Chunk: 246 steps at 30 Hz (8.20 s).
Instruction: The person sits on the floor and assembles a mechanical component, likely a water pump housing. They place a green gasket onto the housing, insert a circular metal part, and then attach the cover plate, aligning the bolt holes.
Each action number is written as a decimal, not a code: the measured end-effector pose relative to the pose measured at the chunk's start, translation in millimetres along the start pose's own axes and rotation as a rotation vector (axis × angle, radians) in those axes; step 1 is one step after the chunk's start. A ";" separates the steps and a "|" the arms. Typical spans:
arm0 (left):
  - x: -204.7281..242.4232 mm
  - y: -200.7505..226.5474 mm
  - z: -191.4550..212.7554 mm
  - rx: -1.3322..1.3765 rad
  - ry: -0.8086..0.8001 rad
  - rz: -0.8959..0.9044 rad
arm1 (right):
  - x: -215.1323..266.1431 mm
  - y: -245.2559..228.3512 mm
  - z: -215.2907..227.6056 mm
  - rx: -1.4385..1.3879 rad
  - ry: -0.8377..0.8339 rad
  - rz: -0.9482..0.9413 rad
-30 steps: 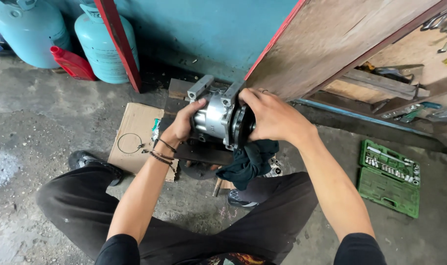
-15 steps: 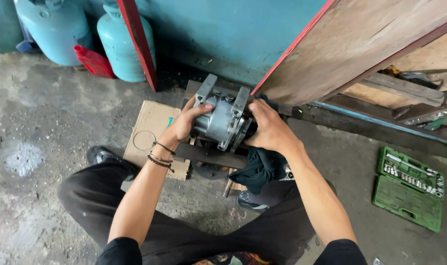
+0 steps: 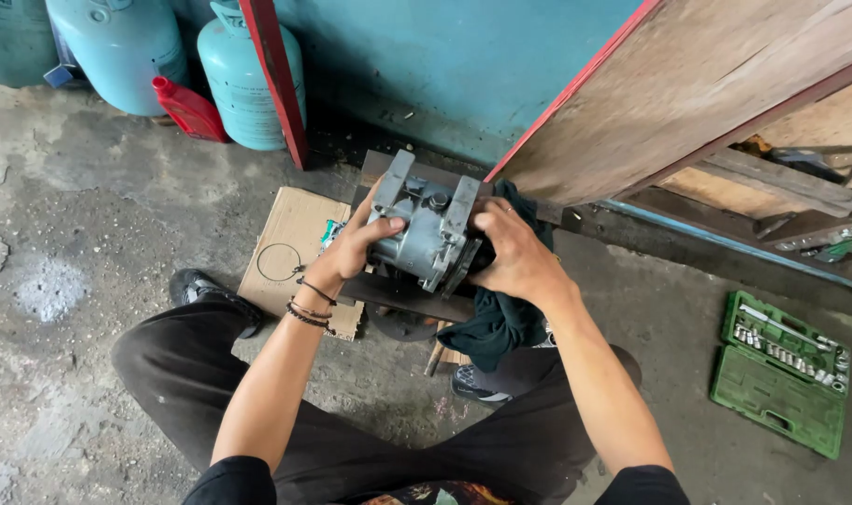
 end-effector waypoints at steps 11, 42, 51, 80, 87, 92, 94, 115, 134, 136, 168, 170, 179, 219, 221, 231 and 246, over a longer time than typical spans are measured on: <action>2.9 -9.5 3.3 0.011 0.001 -0.004 | 13.2 -5.8 -9.9 0.022 0.098 0.006; 16.5 -14.3 0.3 0.014 -0.096 -0.233 | 32.6 -51.1 -20.3 0.236 0.138 -0.305; 14.8 -23.8 9.6 -0.004 -0.012 -0.049 | 33.1 -41.8 -20.2 0.153 0.138 -0.216; 1.1 -66.5 21.7 0.082 0.063 -0.046 | 31.2 -42.8 -36.1 -0.208 0.199 -0.681; 9.5 -57.5 16.1 0.089 0.054 -0.079 | 32.6 -41.2 -36.7 -0.194 0.229 -0.582; 16.7 -41.9 8.9 0.082 0.035 -0.084 | 34.4 -43.9 -32.0 -0.194 0.226 -0.565; 10.0 -76.3 17.4 0.088 0.031 -0.087 | 27.4 -49.2 -23.8 -0.198 0.217 -0.547; 20.9 -52.1 -44.8 1.277 0.452 0.158 | -113.5 -92.1 27.3 0.321 -0.692 -0.605; 15.7 -29.2 -55.7 1.328 0.588 0.267 | -86.4 -41.5 10.6 -0.103 -0.418 -0.691; 16.9 -27.3 -59.3 1.319 0.607 0.273 | -81.3 -35.5 7.5 -0.121 -0.382 -0.696; 14.6 -123.7 20.4 -1.762 0.342 -0.682 | -50.5 -41.4 -8.1 0.009 -0.268 -0.632; 10.7 -120.9 21.5 -1.801 0.298 -0.804 | -49.7 -41.8 -9.8 0.020 -0.270 -0.623; -1.7 -101.9 27.9 -1.760 0.373 -0.951 | -57.3 -31.1 -11.5 0.042 -0.294 -0.618; 50.6 18.3 -9.7 -0.603 0.351 -0.695 | -49.2 -31.2 -18.8 0.182 -0.321 -0.331; 47.9 16.3 -8.5 -0.600 0.369 -0.710 | -49.4 -30.2 -19.1 0.188 -0.327 -0.331; 43.8 18.7 -1.6 -0.633 0.418 -0.812 | -45.3 -28.1 -20.2 0.169 -0.305 -0.341; 55.2 57.0 3.2 -0.450 0.162 -0.502 | 32.3 -33.1 -48.7 -0.399 0.378 -0.654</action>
Point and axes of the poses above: each hand's wrist, its own x-axis away from the middle knuckle, its own z-axis out of the back of the hand, y = z × x, the point moved 2 cm from there along -x, towards the middle knuckle, and after that the axes turned 4 degrees about y, right-handed, at the moved point
